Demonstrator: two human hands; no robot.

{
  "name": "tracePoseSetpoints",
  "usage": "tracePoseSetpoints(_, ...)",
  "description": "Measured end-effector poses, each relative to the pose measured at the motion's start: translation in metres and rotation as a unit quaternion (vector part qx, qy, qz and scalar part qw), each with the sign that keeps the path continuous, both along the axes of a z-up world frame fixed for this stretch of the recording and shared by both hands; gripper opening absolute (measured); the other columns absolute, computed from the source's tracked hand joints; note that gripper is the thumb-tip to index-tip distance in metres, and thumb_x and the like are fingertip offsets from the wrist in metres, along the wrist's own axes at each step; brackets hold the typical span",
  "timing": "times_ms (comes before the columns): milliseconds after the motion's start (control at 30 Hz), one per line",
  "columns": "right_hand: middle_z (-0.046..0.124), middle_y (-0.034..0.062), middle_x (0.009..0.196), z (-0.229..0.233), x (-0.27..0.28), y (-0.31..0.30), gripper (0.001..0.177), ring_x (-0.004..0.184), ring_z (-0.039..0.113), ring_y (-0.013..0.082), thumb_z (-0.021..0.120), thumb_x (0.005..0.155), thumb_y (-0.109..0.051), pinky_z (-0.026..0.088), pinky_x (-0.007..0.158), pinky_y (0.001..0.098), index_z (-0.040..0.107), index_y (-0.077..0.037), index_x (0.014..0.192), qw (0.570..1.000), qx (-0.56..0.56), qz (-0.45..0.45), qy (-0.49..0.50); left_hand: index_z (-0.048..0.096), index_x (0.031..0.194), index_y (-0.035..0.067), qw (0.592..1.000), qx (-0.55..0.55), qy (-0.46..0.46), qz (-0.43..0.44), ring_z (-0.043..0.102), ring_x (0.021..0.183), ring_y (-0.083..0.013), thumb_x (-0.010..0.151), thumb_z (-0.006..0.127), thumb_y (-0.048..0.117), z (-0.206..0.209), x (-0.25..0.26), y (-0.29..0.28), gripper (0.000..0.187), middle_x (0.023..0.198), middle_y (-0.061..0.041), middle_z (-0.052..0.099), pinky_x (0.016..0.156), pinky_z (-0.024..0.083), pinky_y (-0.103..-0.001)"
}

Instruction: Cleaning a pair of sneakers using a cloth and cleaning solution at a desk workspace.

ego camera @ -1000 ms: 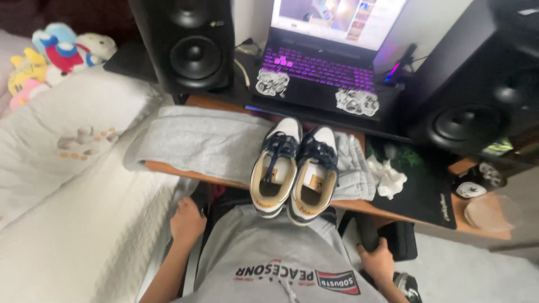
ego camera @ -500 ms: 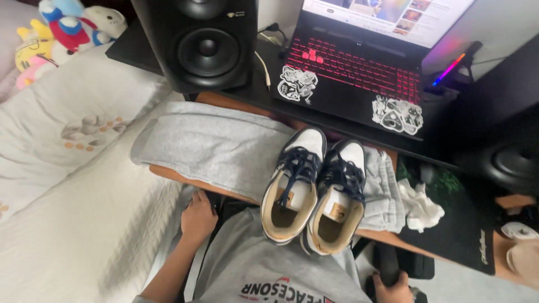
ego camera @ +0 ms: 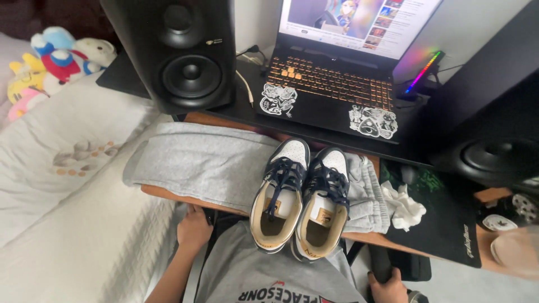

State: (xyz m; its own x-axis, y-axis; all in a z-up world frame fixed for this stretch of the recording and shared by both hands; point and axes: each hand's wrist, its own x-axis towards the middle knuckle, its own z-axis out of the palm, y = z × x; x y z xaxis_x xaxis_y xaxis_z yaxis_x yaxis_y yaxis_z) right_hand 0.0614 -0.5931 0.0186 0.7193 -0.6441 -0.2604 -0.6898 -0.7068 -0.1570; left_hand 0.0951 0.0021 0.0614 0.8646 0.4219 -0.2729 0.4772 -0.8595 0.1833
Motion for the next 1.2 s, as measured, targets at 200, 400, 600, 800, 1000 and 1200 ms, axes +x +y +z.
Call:
tracePoseSetpoints(200, 0.075, 0.0303, 0.119, 0.033, 0.005, 0.010, 0.075, 0.115, 0.067, 0.0510, 0.074, 0.072, -0.054, 0.054, 0.095, 0.0545, 0.056, -0.009, 0.130, 0.997, 0.069, 0.034, -0.006, 0.039, 0.135, 0.000, 1.000, 0.006, -0.020, 0.001, 0.069, 0.107, -0.0381, 0.089, 0.057, 0.037, 0.001, -0.003, 0.001, 0.062, 0.124, -0.017, 0.059, 0.080, 0.060, -0.055)
tracePoseSetpoints(400, 0.079, 0.0255, 0.114, 0.002, 0.010, -0.005, 0.093, 0.112, 0.072, 0.0445, 0.078, 0.062, -0.060, 0.057, 0.092, 0.0484, 0.055, -0.015, 0.140, 0.999, 0.033, 0.037, -0.012, 0.040, 0.139, -0.003, 0.997, 0.043, -0.054, -0.030, 0.072, 0.092, -0.0392, 0.088, 0.059, 0.049, -0.017, -0.008, 0.004, 0.075, 0.121, -0.018, 0.061, 0.070, 0.062, -0.052)
tracePoseSetpoints(600, 0.072, 0.0276, 0.125, 0.014, 0.019, -0.003, 0.086, 0.119, 0.068, 0.0468, 0.078, 0.070, -0.054, 0.054, 0.098, 0.0526, 0.052, -0.005, 0.135, 0.991, 0.094, 0.085, -0.047, 0.046, 0.139, 0.004, 1.000, 0.003, -0.011, -0.001, 0.070, 0.108, -0.0429, 0.092, 0.048, 0.061, 0.009, 0.010, -0.003, 0.074, 0.137, -0.021, 0.055, 0.087, 0.058, -0.056)
tracePoseSetpoints(800, 0.055, 0.0234, 0.106, 0.048, 0.011, 0.045, 0.058, 0.097, 0.053, 0.0411, 0.079, 0.082, -0.032, 0.042, 0.094, 0.0473, 0.054, 0.011, 0.112, 0.825, -0.098, 0.306, -0.465, 0.054, 0.136, 0.001, 0.993, 0.091, -0.003, -0.078, 0.059, 0.116, -0.0387, 0.097, 0.042, 0.059, -0.019, 0.022, 0.000, 0.070, 0.132, -0.021, 0.058, 0.088, 0.056, -0.046)
tracePoseSetpoints(1000, 0.054, 0.0112, 0.086, 0.096, 0.001, 0.114, 0.040, 0.076, 0.056, 0.0277, 0.076, 0.079, -0.021, 0.047, 0.075, 0.0387, 0.048, -0.005, 0.102, 0.650, 0.186, 0.469, -0.568, 0.064, 0.130, 0.018, 0.929, -0.156, 0.003, -0.336, 0.063, 0.120, -0.0312, 0.087, 0.069, 0.045, 0.077, -0.029, -0.001, 0.050, 0.133, -0.006, 0.067, 0.103, 0.046, -0.043)
tracePoseSetpoints(1200, 0.050, 0.0127, 0.122, 0.212, 0.007, 0.225, 0.050, 0.123, 0.047, 0.0316, 0.071, 0.076, -0.048, 0.036, 0.112, 0.0504, 0.062, -0.013, 0.111, 0.687, 0.135, 0.431, -0.569, 0.064, 0.105, 0.016, 0.866, -0.238, -0.267, -0.350, 0.067, 0.103, -0.0205, 0.094, 0.064, 0.027, 0.269, -0.058, -0.051, 0.015, 0.109, 0.000, 0.071, 0.091, 0.047, -0.034)
